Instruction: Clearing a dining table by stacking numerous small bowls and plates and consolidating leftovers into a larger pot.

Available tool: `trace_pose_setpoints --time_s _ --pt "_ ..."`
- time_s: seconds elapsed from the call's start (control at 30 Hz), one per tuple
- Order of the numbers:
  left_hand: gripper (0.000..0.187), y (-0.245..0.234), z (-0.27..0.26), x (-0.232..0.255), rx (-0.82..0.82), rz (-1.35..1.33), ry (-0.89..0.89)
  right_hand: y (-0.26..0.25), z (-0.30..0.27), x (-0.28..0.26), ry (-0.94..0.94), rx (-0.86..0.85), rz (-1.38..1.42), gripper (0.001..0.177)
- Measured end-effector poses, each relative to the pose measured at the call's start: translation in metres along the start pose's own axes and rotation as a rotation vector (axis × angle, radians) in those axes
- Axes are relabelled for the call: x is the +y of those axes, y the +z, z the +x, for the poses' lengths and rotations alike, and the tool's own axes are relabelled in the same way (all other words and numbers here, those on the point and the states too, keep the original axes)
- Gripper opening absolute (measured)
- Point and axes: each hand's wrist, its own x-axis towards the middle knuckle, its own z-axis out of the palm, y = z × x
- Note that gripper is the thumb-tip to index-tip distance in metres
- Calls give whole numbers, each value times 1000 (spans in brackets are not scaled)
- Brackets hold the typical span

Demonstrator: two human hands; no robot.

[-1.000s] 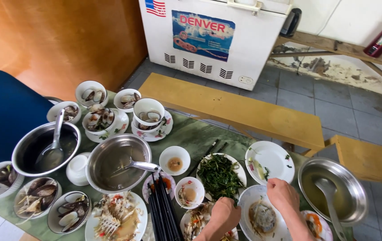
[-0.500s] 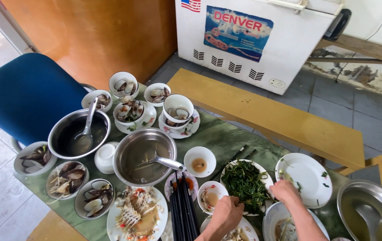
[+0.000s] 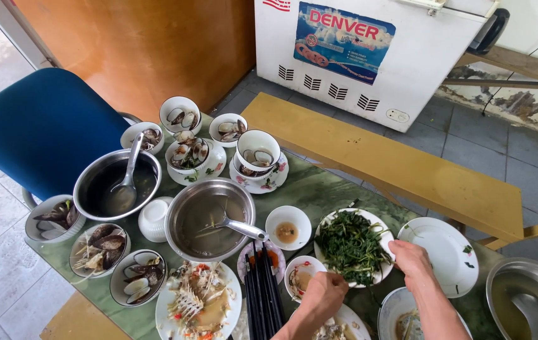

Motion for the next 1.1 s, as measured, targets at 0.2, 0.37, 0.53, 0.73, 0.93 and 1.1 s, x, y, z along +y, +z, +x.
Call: trace_pose_setpoints --time_s 0.2,0.37,0.53,0.73,0.93,1.1 --pt "29 -16 -9 17 21 -254 -14 -5 -31 -30 -110 156 129 42" --pt "33 -29 5 19 171 -454 93 -10 -61 -64 -155 144 121 48" --pt "37 -70 -6 32 256 -779 148 18 -46 -77 -224 60 178 42" --pt "34 -154 -46 29 282 -1032 316 112 -64 -90 -362 -178 362 27" --pt "28 -244 -53 -28 619 -1049 379 226 -118 -78 -280 -381 379 33" --pt "37 -301 -46 -94 757 -847 345 282 -135 -43 -1013 -116 -919 26"
